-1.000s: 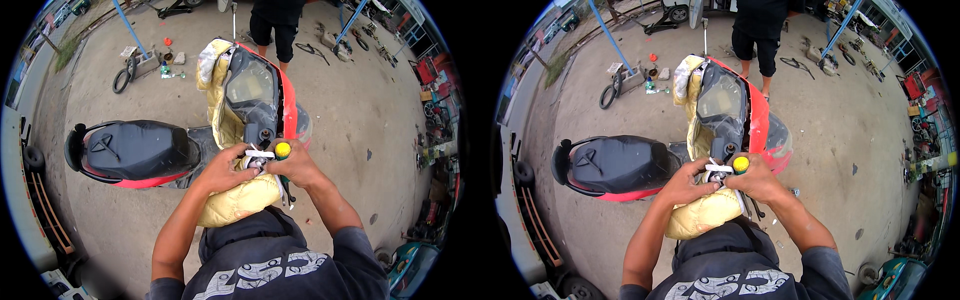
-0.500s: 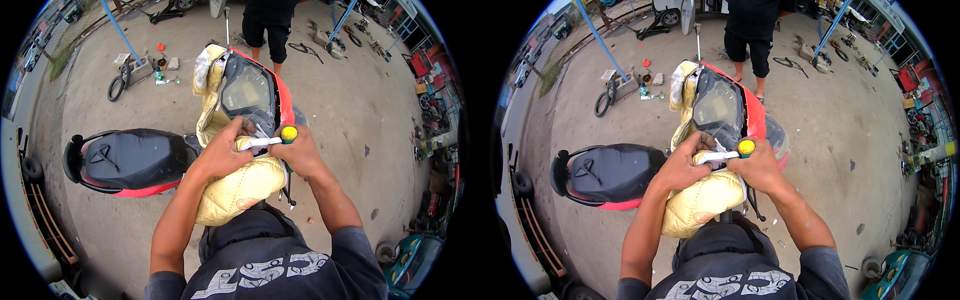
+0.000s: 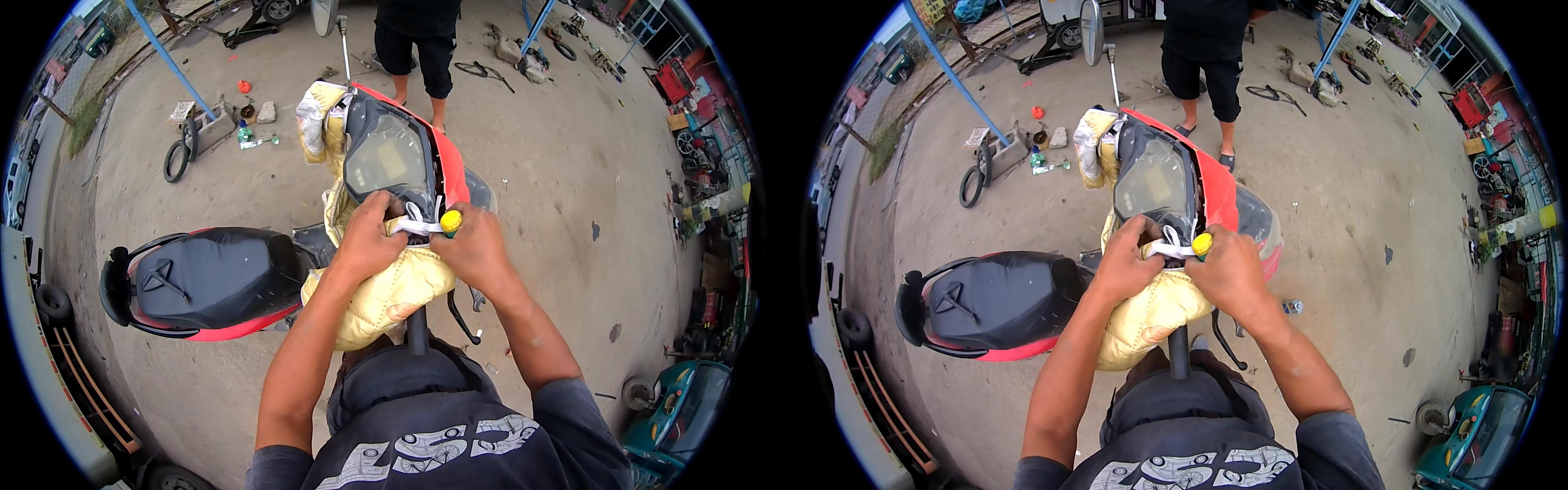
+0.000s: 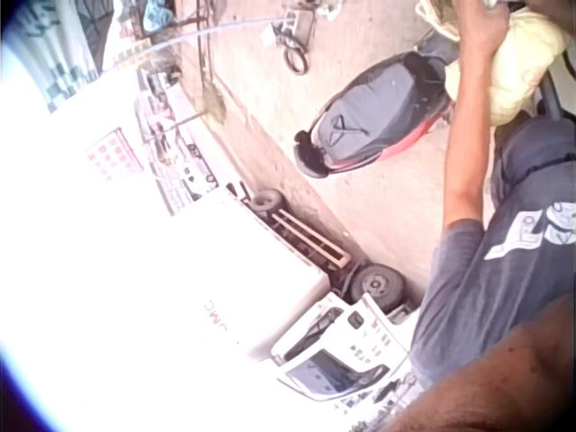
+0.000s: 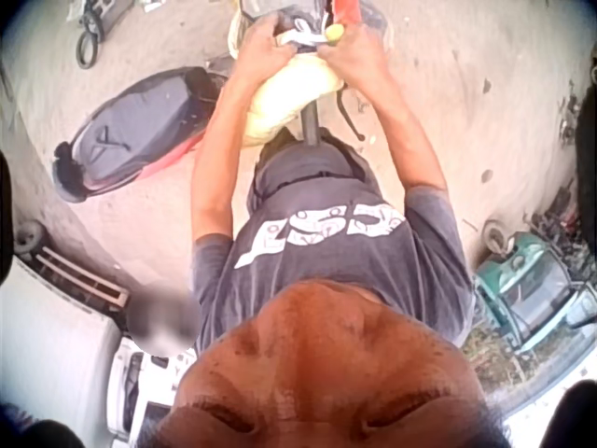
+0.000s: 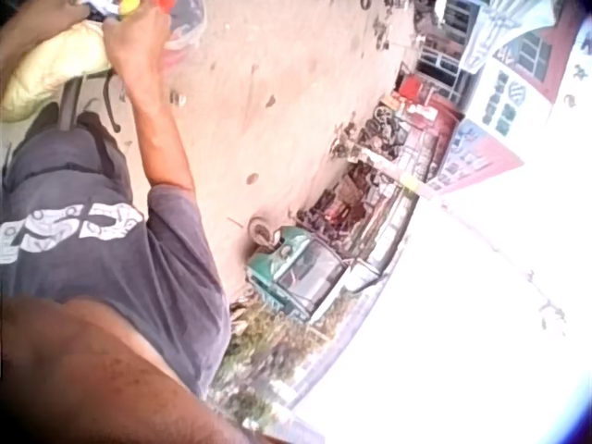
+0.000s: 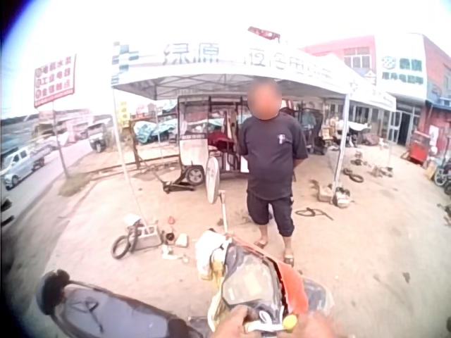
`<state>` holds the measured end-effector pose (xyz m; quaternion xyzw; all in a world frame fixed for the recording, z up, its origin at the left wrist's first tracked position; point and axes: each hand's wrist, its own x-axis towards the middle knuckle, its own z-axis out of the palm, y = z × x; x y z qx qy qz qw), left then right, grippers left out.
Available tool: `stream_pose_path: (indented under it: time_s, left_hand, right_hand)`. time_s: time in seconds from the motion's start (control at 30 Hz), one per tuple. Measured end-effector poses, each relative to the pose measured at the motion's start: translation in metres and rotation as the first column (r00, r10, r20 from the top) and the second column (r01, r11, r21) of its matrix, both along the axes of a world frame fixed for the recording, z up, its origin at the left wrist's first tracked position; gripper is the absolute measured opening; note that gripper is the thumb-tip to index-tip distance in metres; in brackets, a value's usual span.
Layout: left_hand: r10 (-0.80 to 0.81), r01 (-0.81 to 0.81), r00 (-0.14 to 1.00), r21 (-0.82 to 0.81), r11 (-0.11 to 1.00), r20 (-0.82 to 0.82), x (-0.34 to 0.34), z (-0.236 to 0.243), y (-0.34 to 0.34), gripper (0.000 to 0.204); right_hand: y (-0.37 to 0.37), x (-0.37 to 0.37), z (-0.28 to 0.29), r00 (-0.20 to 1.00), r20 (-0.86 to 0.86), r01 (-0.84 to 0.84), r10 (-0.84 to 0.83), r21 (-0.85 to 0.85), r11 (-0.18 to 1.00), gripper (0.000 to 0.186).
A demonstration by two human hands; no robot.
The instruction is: The person uses a screwdriver to adjust components on the handlebar area of a red scooter. They then remove a yellow quilted cover from the handlebars and attach a side mirror to the left handlebar.
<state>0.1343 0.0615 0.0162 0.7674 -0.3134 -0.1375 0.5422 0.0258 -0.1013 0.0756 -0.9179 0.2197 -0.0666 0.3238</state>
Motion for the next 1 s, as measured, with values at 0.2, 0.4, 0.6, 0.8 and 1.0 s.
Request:
stream_pose_path:
  time_s: [0.2,0.4,0.6,0.8,1.0]
  left_hand:
    - [0.101,-0.113,0.921,0.011,0.994,0.375,-0.011,0.015,0.004,0.033]
    - [-0.088,0.107,0.89,-0.018,0.994,0.447,-0.023,0.012,0.014,0.026]
    - [-0.083,0.071,0.948,0.051,0.996,0.308,-0.037,0.024,0.014,0.031]
    - [-0.115,0.088,0.965,0.122,0.989,0.237,-0.036,0.025,0.011,0.037]
    - [-0.081,0.061,0.97,0.096,0.994,0.227,-0.043,0.021,0.008,0.039]
  right_hand:
    - [-0.002,0.003,-0.003,1.0,0.013,-0.002,0.003,-0.048,0.999,0.035]
    - [-0.006,0.002,0.004,0.998,-0.063,-0.028,0.029,0.013,1.0,0.04]
    - [-0.01,0.003,0.007,0.991,-0.107,-0.088,0.085,-0.024,0.996,0.038]
    - [-0.008,-0.004,0.004,0.994,-0.044,-0.097,0.095,-0.05,0.994,0.034]
    - [-0.003,-0.018,-0.009,0.992,0.115,-0.048,0.054,-0.048,0.998,0.027]
